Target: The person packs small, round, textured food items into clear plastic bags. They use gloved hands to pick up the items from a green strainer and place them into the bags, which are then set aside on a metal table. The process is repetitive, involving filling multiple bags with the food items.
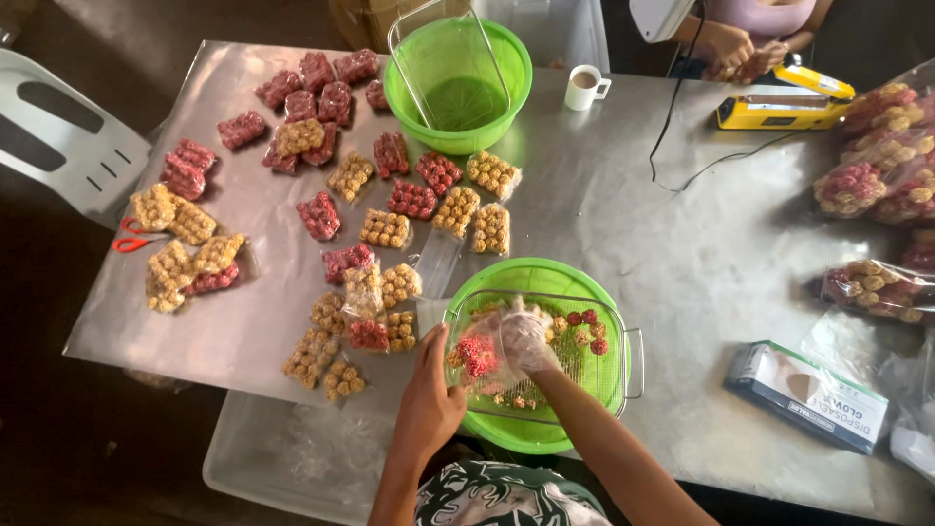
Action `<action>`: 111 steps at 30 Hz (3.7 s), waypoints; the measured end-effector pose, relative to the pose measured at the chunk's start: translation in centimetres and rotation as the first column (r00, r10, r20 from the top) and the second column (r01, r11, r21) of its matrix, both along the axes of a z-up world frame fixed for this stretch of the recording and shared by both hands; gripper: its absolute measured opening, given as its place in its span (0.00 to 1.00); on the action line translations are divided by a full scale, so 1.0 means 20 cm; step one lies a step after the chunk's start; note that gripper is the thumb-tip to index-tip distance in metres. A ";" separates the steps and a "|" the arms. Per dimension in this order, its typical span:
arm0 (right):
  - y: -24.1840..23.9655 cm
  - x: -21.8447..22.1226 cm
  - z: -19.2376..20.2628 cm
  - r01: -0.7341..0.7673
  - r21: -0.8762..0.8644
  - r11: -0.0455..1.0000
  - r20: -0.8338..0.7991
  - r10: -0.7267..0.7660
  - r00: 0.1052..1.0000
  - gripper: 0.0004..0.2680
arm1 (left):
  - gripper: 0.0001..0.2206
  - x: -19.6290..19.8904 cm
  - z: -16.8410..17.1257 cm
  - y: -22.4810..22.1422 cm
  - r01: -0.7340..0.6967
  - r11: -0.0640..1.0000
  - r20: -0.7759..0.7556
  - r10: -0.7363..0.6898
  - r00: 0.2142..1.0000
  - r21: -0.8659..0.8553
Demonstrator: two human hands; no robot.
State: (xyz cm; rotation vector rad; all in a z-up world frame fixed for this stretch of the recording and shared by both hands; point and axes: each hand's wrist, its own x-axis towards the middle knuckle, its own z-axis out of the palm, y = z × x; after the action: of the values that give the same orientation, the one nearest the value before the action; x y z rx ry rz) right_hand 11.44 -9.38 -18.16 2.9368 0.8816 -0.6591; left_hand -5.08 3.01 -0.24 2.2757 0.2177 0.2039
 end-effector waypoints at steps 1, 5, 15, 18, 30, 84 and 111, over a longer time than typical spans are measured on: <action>-0.04 -0.01 -0.07 0.127 0.083 0.988 -0.053 -0.123 0.991 0.17 | 0.40 0.00 0.01 0.00 0.002 1.000 0.049 -0.002 0.999 0.002; -0.13 0.04 -0.30 0.223 -0.053 0.973 -0.345 -0.228 0.911 0.16 | 0.39 0.03 0.04 0.00 -0.038 0.994 -0.051 0.033 0.998 -0.106; -0.46 -0.13 0.17 0.737 0.510 0.444 -0.609 -0.419 0.674 0.13 | 0.38 0.11 -0.09 -0.10 0.064 0.998 -0.153 -0.061 0.986 0.016; -0.46 -0.14 0.50 0.806 0.590 -0.041 -0.772 -0.321 0.549 0.13 | 0.38 0.15 -0.09 -0.15 0.081 0.997 -0.181 -0.078 0.980 0.007; -0.52 0.04 0.60 0.566 0.511 0.646 -0.338 -0.455 0.824 0.16 | 0.39 0.14 -0.10 -0.16 0.021 0.997 -0.092 -0.014 0.996 0.068; -0.03 -0.01 -0.29 -0.168 -0.134 0.977 -0.138 0.149 0.979 0.20 | 0.32 -0.03 0.07 0.01 -0.218 0.874 -0.184 0.151 0.971 -0.434; -0.44 -0.15 0.53 0.507 0.824 -0.254 -0.504 0.080 0.860 0.16 | 0.37 0.10 -0.01 -0.09 -0.014 0.998 -0.082 0.010 0.997 -0.056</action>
State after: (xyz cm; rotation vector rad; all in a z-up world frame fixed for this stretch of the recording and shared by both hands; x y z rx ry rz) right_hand 8.51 -18.11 -7.63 4.8054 1.3218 -0.7271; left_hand -3.15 1.17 -0.45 2.2286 0.2765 0.1092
